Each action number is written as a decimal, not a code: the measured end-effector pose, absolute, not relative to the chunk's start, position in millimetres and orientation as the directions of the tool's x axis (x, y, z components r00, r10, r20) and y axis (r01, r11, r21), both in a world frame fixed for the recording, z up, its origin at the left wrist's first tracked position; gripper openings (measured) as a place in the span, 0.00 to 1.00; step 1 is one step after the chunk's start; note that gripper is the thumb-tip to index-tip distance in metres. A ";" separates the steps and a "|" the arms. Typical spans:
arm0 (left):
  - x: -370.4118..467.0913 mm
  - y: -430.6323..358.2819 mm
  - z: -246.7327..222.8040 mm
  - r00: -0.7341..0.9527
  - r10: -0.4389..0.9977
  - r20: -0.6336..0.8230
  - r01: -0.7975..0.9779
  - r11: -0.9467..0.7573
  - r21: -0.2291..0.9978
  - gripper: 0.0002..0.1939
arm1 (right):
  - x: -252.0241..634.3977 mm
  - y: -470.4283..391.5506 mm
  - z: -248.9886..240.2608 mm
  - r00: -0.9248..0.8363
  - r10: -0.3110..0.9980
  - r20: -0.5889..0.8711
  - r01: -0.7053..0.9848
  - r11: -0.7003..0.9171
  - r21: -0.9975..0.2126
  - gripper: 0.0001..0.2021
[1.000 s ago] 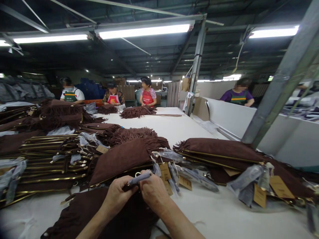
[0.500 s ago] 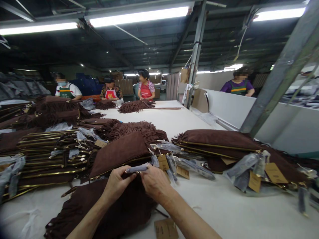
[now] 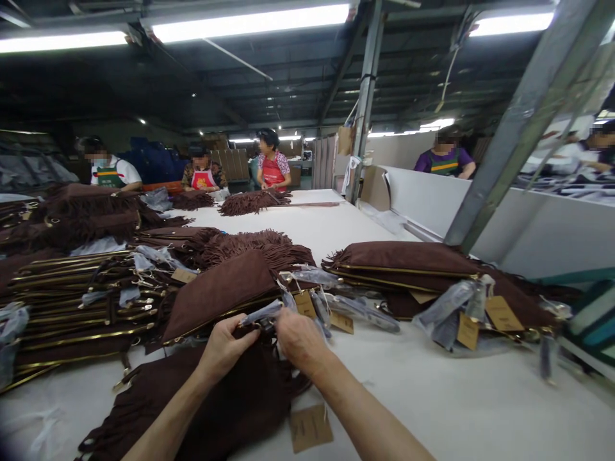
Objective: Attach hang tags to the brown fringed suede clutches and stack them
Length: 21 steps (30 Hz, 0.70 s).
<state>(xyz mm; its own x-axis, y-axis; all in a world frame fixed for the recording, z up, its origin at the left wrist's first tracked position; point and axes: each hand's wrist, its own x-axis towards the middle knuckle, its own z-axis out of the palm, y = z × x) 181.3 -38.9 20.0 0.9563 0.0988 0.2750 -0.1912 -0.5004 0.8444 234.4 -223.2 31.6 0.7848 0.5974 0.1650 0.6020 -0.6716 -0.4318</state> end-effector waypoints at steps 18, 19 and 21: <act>184.6 -30.1 2.1 0.940 0.033 0.341 -0.314 -0.310 0.897 0.05 | 230.0 -212.1 27.9 0.684 0.721 -0.110 0.298 -0.414 -0.860 0.16; 186.1 -29.7 1.2 0.942 0.050 0.332 -0.304 -0.292 0.907 0.05 | 228.4 -212.2 26.6 0.689 0.725 -0.010 0.433 -0.421 -0.797 0.17; 189.5 -29.6 -0.7 0.948 0.085 0.306 -0.276 -0.258 0.926 0.05 | 224.5 -211.6 23.7 0.671 0.730 0.127 0.638 -0.482 -0.600 0.16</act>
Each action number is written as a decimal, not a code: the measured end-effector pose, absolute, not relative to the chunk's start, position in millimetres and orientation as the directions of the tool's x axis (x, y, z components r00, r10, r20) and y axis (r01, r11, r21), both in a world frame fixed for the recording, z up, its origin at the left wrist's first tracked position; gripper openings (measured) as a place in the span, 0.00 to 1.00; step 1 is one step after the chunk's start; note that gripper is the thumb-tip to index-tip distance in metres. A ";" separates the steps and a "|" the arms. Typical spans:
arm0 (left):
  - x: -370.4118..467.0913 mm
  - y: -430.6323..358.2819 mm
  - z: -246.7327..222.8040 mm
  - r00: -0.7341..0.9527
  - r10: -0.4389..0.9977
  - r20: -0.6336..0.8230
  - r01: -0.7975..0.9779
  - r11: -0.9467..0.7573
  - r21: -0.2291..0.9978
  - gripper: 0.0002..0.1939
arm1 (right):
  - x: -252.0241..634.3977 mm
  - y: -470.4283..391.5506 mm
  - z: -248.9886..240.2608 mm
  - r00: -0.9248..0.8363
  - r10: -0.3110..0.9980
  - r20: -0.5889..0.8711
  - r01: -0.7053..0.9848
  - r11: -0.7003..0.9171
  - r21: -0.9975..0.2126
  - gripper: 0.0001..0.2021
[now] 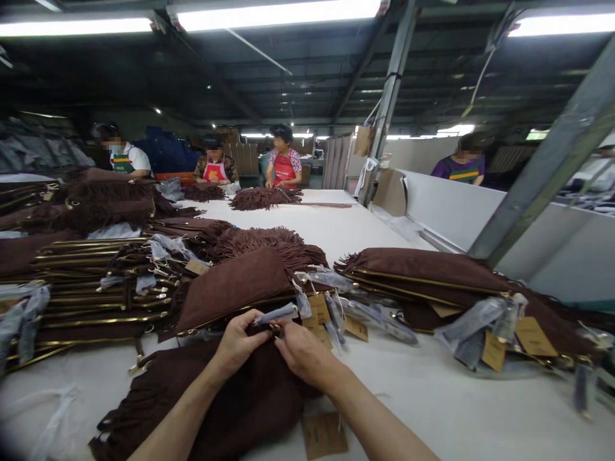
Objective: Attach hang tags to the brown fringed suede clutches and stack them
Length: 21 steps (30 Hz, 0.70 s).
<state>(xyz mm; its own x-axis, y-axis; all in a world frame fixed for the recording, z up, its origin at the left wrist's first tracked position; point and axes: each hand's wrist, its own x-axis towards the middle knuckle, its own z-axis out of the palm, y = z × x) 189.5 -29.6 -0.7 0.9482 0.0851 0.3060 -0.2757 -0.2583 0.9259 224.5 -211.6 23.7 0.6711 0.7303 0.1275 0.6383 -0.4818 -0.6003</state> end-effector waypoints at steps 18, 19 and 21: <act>189.5 -34.2 0.8 0.965 0.062 0.256 -0.240 -0.190 0.952 0.05 | 227.2 -205.9 27.4 0.760 0.645 0.084 0.639 -0.716 -0.283 0.12; 189.2 -35.3 0.2 0.964 0.060 0.260 -0.244 -0.194 0.950 0.05 | 226.6 -203.9 28.9 0.760 0.644 0.081 0.638 -0.718 -0.278 0.12; 188.7 -37.4 -1.2 0.960 0.069 0.273 -0.254 -0.204 0.945 0.05 | 225.2 -199.5 30.7 0.764 0.641 0.072 0.634 -0.726 -0.266 0.12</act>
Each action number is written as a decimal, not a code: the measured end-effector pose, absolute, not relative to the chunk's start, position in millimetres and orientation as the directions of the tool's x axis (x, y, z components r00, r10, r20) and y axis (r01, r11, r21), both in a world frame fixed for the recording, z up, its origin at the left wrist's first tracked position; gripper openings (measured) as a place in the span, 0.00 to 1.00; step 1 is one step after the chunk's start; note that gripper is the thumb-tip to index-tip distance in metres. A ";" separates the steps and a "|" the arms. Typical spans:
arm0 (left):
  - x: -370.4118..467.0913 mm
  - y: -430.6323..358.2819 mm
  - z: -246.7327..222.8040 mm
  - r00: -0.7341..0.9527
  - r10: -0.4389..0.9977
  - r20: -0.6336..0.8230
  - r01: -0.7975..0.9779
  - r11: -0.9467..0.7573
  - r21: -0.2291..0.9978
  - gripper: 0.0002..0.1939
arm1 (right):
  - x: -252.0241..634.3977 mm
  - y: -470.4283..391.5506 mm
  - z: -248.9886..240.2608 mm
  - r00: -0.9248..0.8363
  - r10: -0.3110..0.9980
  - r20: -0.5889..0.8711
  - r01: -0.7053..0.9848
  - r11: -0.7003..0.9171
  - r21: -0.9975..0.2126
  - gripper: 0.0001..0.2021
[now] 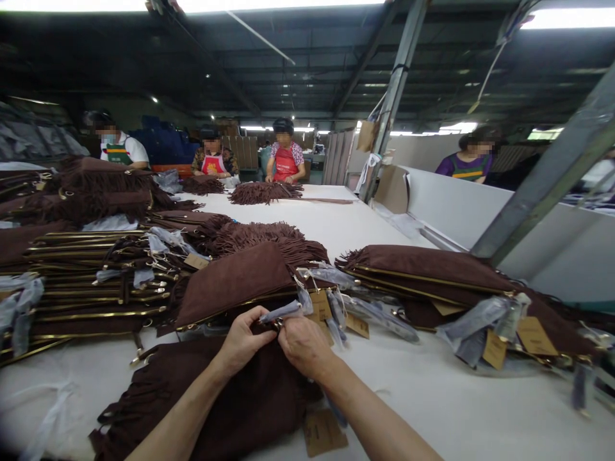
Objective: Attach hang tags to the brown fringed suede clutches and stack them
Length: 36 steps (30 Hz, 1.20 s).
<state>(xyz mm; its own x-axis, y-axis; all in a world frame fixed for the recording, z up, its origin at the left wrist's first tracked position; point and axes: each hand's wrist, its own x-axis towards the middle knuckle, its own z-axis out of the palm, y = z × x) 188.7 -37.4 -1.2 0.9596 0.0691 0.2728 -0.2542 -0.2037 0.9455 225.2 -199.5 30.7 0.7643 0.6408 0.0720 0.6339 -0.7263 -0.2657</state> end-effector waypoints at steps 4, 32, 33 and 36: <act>186.6 -42.0 -1.6 0.946 0.123 0.300 -0.259 -0.272 0.927 0.03 | 223.3 -194.5 29.9 0.772 0.632 0.067 0.627 -0.742 -0.238 0.12; 194.4 -38.1 -12.0 0.946 0.090 0.313 -0.203 -0.589 0.782 0.15 | 177.7 -301.4 31.9 0.690 0.724 -0.001 0.714 -0.681 -0.164 0.11; 194.6 -37.8 -13.5 0.936 0.094 0.340 -0.216 -0.611 0.761 0.17 | 163.8 -308.1 27.1 0.693 0.721 -0.017 0.705 -0.682 -0.198 0.09; 190.1 -40.8 -9.8 0.862 0.131 0.490 -0.262 -0.712 0.652 0.22 | 128.2 -323.9 3.9 0.639 0.762 0.106 0.768 -0.623 -0.146 0.20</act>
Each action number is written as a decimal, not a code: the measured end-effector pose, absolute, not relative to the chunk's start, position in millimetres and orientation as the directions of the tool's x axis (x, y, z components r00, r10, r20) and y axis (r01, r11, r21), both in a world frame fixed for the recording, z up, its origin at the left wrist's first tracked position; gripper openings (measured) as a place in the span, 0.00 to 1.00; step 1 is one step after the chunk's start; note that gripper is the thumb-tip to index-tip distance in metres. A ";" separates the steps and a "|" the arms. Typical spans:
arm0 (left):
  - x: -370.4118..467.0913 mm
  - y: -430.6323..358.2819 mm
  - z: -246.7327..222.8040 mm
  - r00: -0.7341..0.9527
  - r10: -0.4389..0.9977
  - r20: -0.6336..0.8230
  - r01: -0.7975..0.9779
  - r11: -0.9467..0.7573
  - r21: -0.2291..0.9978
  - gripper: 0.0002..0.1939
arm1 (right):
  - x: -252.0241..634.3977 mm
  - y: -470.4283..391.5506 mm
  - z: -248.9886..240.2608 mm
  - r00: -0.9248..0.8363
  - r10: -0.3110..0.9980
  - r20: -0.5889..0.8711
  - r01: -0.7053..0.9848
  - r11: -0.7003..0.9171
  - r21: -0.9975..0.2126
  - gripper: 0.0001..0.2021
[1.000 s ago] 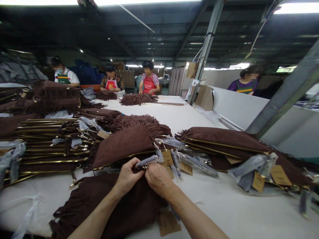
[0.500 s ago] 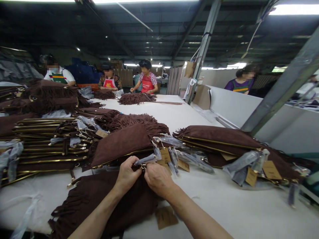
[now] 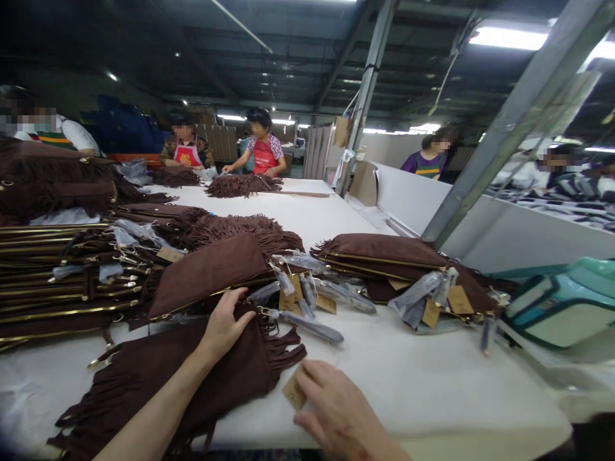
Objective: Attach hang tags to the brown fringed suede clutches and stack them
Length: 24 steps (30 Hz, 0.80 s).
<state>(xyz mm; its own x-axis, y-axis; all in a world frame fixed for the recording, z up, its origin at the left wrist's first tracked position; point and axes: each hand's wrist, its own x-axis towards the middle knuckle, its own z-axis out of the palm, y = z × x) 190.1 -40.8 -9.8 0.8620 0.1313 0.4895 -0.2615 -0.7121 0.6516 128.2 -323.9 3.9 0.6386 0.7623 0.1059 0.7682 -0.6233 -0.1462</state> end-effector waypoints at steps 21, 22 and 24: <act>120.1 -141.3 6.6 0.830 -0.553 0.065 -0.251 -0.267 0.930 0.09 | 96.4 -373.0 -3.8 1.000 0.025 0.017 0.012 0.206 -0.978 0.17; 118.5 -137.3 9.2 0.858 -0.510 0.059 -0.205 -0.235 0.950 0.09 | 101.6 -379.0 -3.4 1.000 0.024 -0.009 -0.014 0.214 -0.977 0.18; 116.9 -129.6 15.3 0.910 -0.409 0.061 -0.183 -0.266 0.946 0.08 | 111.3 -386.3 -7.2 0.999 0.011 -0.034 -0.035 0.136 -0.990 0.19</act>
<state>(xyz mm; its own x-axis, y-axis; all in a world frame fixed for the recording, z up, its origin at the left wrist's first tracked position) 116.9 -129.6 15.3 0.9103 -0.4094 0.0607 -0.1828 -0.2661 0.9465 111.3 -386.3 -7.2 0.9994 0.0113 -0.0341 -0.0354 0.1361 -0.9901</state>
